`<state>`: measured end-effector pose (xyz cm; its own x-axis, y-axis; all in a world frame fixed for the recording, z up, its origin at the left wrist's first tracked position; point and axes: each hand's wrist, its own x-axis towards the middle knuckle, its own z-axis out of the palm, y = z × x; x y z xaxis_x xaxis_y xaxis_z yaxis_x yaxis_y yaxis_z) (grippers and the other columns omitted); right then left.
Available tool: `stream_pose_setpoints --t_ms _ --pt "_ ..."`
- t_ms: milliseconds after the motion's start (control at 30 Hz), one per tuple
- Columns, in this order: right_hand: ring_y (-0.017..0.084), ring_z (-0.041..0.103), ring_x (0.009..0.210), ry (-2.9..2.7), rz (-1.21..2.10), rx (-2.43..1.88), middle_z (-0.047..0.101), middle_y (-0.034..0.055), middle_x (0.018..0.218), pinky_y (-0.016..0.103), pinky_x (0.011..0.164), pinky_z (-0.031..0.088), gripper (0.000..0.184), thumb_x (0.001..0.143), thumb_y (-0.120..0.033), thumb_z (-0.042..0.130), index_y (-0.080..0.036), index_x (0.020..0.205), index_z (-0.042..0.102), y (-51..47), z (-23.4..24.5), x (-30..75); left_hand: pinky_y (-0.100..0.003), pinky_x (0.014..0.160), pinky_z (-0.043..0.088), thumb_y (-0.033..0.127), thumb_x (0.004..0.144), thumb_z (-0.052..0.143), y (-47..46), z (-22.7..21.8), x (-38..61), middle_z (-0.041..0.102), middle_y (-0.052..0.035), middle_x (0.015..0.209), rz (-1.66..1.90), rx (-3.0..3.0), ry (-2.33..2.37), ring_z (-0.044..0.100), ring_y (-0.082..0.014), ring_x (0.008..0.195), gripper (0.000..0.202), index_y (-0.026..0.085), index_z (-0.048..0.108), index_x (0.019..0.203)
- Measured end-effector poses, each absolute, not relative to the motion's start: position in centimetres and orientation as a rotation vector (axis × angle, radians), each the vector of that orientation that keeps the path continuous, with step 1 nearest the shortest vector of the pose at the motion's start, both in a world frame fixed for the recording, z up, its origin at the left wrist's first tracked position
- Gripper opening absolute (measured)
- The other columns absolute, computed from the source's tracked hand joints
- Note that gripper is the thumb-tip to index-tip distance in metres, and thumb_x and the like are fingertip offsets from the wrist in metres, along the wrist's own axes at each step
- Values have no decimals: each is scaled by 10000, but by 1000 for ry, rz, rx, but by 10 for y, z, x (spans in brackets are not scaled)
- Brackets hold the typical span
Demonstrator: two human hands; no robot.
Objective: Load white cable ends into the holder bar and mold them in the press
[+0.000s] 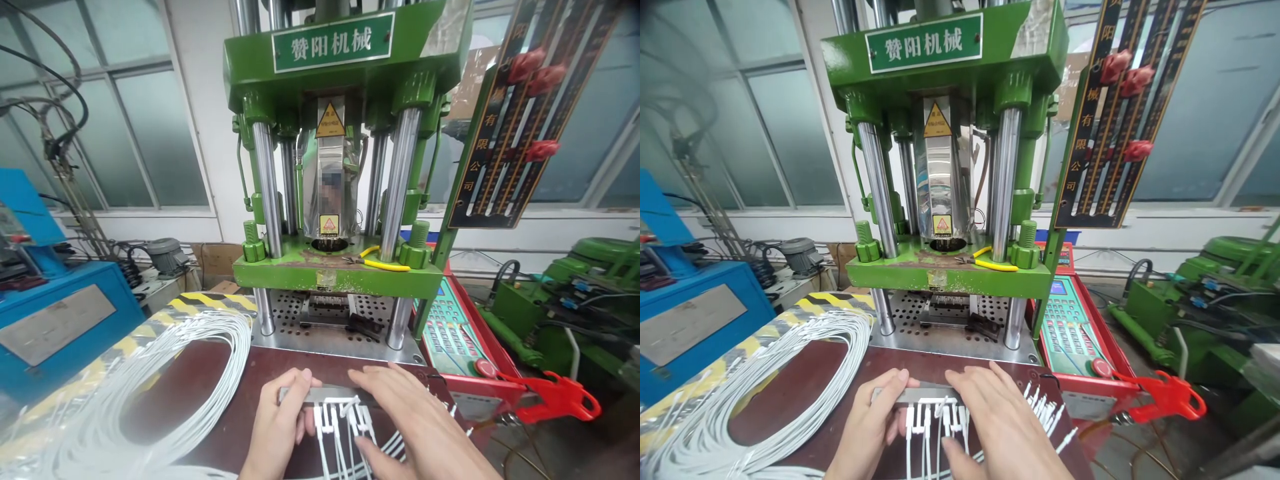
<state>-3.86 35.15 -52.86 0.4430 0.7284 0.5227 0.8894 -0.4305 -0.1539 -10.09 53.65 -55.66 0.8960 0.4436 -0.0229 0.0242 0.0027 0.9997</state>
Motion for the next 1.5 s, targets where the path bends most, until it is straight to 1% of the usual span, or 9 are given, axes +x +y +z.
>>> stream_pose_setpoints --t_ms 233,467,633,800,900,1000,1167,1267,1500 --pt "248 576 886 -1368 -563 -2299 626 58 949 515 943 383 573 622 -204 556 -213 1190 478 373 -531 -47 -191 378 243 471 811 453 523 -547 -98 438 40 366 323 1678 324 342 -68 336 380 136 612 728" --pt "178 589 650 -1339 -608 -2259 624 11 707 470 991 321 385 596 -198 537 -193 977 592 374 -549 -47 -193 390 269 511 806 439 519 -552 -96 471 33 373 220 1716 250 352 -70 332 410 144 612 748" --pt "137 603 640 -1082 -532 -2280 650 -36 694 419 999 321 203 713 -167 478 -239 852 608 351 -534 -45 -194 375 237 522 806 432 514 -557 -94 480 26 372 164 1748 231 337 -67 329 432 137 620 753" --pt "229 606 910 -787 -575 -2588 664 8 978 494 964 342 288 775 -424 512 -278 1015 580 263 -545 -20 -201 385 247 516 807 437 517 -559 -94 483 23 389 129 1666 205 340 -71 340 433 121 615 792" --pt "276 618 882 -544 -301 -2853 678 33 947 593 975 262 314 754 -494 499 -279 941 630 186 -585 -6 -197 384 247 494 817 436 523 -559 -92 484 20 405 137 1644 158 348 -70 351 419 117 617 798" --pt "379 602 872 -259 15 -3054 694 99 847 653 835 338 298 659 -468 583 -241 829 675 141 -613 -4 -194 389 258 479 823 435 525 -557 -89 486 18 415 137 1643 123 353 -68 364 407 118 623 805" --pt "261 560 1013 -465 178 -2642 612 77 1121 379 885 422 391 813 -513 424 -270 1066 596 200 -567 -24 -196 395 250 475 824 436 515 -552 -81 483 19 409 81 1637 94 339 -63 363 407 116 626 798" --pt "224 534 1037 -671 118 -2392 597 49 1136 309 902 390 393 836 -518 407 -271 1094 571 274 -525 -36 -201 382 224 490 816 439 507 -544 -76 479 19 393 70 1645 92 323 -61 342 418 115 616 760" --pt "115 507 619 -1020 220 -2104 604 -15 672 208 557 335 404 856 -492 398 -183 766 642 369 -525 7 -198 368 247 631 773 360 517 -540 -67 479 37 415 173 1553 381 379 -93 333 512 157 543 840"
